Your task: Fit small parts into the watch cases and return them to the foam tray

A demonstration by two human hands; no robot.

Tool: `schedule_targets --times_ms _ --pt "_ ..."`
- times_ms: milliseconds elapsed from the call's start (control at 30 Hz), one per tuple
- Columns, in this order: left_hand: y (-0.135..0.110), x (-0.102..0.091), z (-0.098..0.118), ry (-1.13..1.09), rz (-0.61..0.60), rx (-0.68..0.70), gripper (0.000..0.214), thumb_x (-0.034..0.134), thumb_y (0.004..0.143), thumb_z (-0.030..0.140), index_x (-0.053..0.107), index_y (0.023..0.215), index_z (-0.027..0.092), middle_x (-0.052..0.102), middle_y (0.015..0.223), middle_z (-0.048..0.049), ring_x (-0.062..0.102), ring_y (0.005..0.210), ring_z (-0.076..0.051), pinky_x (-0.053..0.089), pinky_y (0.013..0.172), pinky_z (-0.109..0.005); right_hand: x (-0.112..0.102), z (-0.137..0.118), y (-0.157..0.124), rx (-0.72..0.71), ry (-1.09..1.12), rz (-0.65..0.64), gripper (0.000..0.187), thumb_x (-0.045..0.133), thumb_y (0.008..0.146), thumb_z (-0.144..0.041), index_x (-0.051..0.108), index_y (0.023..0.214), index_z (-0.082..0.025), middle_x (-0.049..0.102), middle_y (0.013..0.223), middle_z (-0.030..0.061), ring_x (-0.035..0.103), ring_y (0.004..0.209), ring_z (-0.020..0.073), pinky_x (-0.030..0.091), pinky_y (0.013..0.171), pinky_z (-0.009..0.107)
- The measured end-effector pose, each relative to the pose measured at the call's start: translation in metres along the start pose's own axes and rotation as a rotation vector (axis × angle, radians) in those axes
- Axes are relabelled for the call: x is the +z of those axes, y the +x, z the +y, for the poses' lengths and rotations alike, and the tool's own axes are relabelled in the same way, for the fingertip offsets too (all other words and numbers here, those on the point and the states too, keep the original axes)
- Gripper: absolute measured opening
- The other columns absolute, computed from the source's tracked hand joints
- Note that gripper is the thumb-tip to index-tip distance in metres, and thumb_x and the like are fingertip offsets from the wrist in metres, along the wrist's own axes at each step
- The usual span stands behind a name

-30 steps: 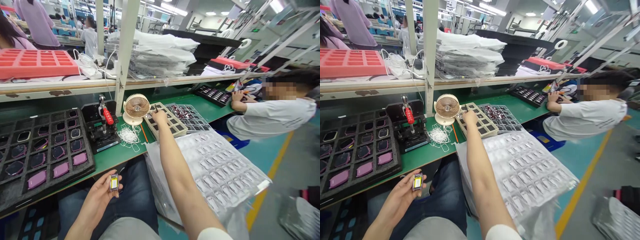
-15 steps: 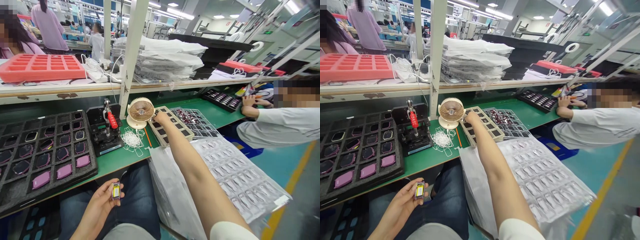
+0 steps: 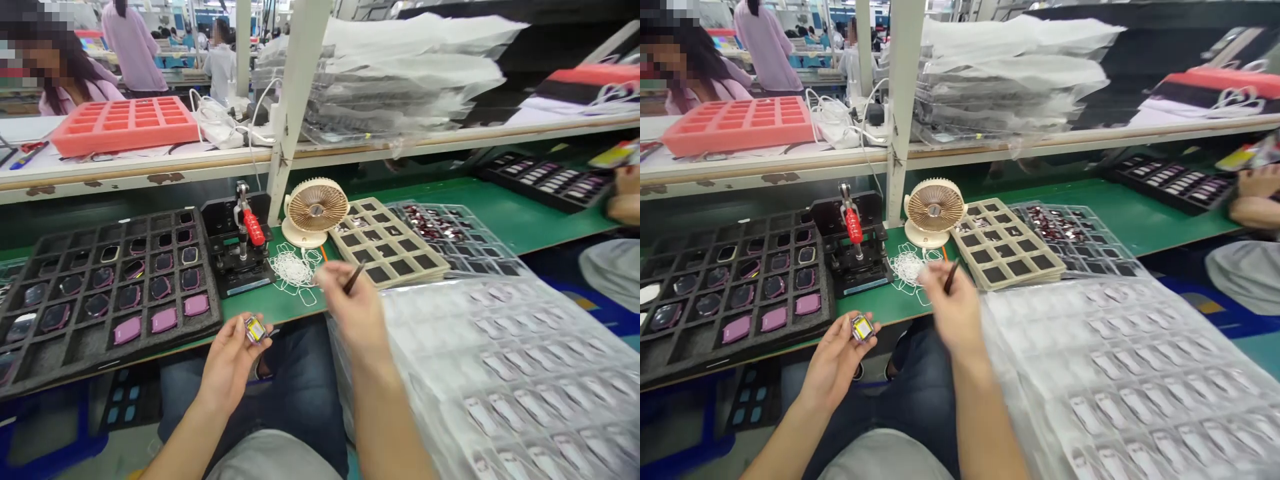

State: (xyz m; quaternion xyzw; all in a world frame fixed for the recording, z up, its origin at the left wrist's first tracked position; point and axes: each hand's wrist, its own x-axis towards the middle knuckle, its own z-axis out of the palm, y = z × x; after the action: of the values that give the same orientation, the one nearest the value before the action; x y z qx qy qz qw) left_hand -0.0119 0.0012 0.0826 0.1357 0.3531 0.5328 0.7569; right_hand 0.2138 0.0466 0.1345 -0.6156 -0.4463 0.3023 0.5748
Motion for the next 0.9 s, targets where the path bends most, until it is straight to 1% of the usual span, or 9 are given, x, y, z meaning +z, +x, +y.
schedule_targets --times_ms 67,133,167,300,400,567,733,833,900 --pt "0.002 0.003 0.001 0.007 0.032 0.092 0.024 0.087 0.086 0.039 0.08 0.101 0.021 0.079 0.118 -0.0093 0.077 0.112 -0.031 0.062 0.09 -0.041 0.026 0.007 -0.061 0.175 0.297 -0.303 0.037 0.083 0.087 -0.049 0.067 0.107 -0.022 0.077 0.081 0.0018 0.074 0.079 0.02 0.059 0.08 0.034" --pt "0.001 0.003 0.001 0.017 0.049 0.169 0.021 0.088 0.085 0.037 0.08 0.099 0.023 0.078 0.121 -0.0067 0.075 0.116 -0.031 0.061 0.094 -0.043 0.045 0.015 -0.1 0.348 0.465 -0.45 0.036 0.087 0.085 -0.048 0.066 0.1 -0.022 0.077 0.079 0.0014 0.073 0.076 0.0184 0.057 0.075 0.03" --pt "0.0 0.003 0.0 0.02 0.051 0.194 0.02 0.089 0.084 0.035 0.08 0.098 0.024 0.077 0.123 -0.0057 0.074 0.119 -0.032 0.061 0.097 -0.044 0.051 0.019 -0.11 0.412 0.518 -0.479 0.036 0.088 0.083 -0.047 0.066 0.097 -0.022 0.077 0.079 0.0016 0.073 0.074 0.0177 0.055 0.07 0.029" --pt "-0.007 0.001 -0.004 0.031 0.068 0.233 0.027 0.093 0.079 0.03 0.08 0.102 0.027 0.076 0.123 -0.0039 0.07 0.125 -0.032 0.058 0.103 -0.044 0.061 0.031 -0.112 0.529 0.621 -0.466 0.04 0.092 0.078 -0.049 0.065 0.09 -0.022 0.075 0.074 0.0014 0.057 0.053 0.0113 0.037 0.048 0.022" --pt "-0.013 0.003 -0.007 0.036 0.09 0.242 0.032 0.094 0.077 0.029 0.08 0.105 0.027 0.075 0.12 -0.0033 0.069 0.127 -0.032 0.057 0.105 -0.042 0.061 0.033 -0.106 0.553 0.64 -0.482 0.039 0.092 0.078 -0.048 0.065 0.087 -0.021 0.075 0.072 0.001 0.043 0.045 0.0066 0.027 0.044 0.021" --pt "-0.016 0.006 -0.009 0.041 0.111 0.267 0.037 0.097 0.074 0.03 0.079 0.106 0.027 0.074 0.119 -0.0043 0.068 0.128 -0.035 0.056 0.107 -0.048 0.061 0.033 -0.109 0.552 0.635 -0.49 0.039 0.093 0.077 -0.049 0.066 0.084 -0.021 0.075 0.072 0.0016 0.053 0.051 0.0104 0.035 0.047 0.022" --pt "-0.016 0.003 -0.012 0.043 0.092 0.28 0.038 0.096 0.074 0.031 0.079 0.108 0.028 0.074 0.12 -0.0039 0.067 0.129 -0.035 0.057 0.106 -0.046 0.063 0.036 -0.111 0.523 0.638 -0.461 0.04 0.09 0.078 -0.052 0.064 0.083 -0.023 0.073 0.07 0.0 0.057 0.054 0.0122 0.042 0.051 0.024" --pt "-0.016 0.0 -0.015 0.071 0.071 0.28 0.037 0.094 0.077 0.032 0.08 0.111 0.029 0.076 0.123 -0.0052 0.065 0.133 -0.035 0.056 0.107 -0.044 0.065 0.04 -0.114 0.441 0.561 -0.388 0.037 0.089 0.08 -0.051 0.065 0.085 -0.023 0.071 0.07 -0.001 0.057 0.054 0.0124 0.044 0.052 0.025" --pt "-0.017 -0.001 -0.017 0.088 0.053 0.285 0.037 0.093 0.078 0.033 0.08 0.113 0.029 0.077 0.124 -0.0062 0.064 0.135 -0.035 0.056 0.108 -0.044 0.066 0.044 -0.117 0.317 0.429 -0.294 0.032 0.087 0.082 -0.048 0.067 0.085 -0.023 0.07 0.072 -0.0011 0.055 0.054 0.0118 0.042 0.052 0.025"
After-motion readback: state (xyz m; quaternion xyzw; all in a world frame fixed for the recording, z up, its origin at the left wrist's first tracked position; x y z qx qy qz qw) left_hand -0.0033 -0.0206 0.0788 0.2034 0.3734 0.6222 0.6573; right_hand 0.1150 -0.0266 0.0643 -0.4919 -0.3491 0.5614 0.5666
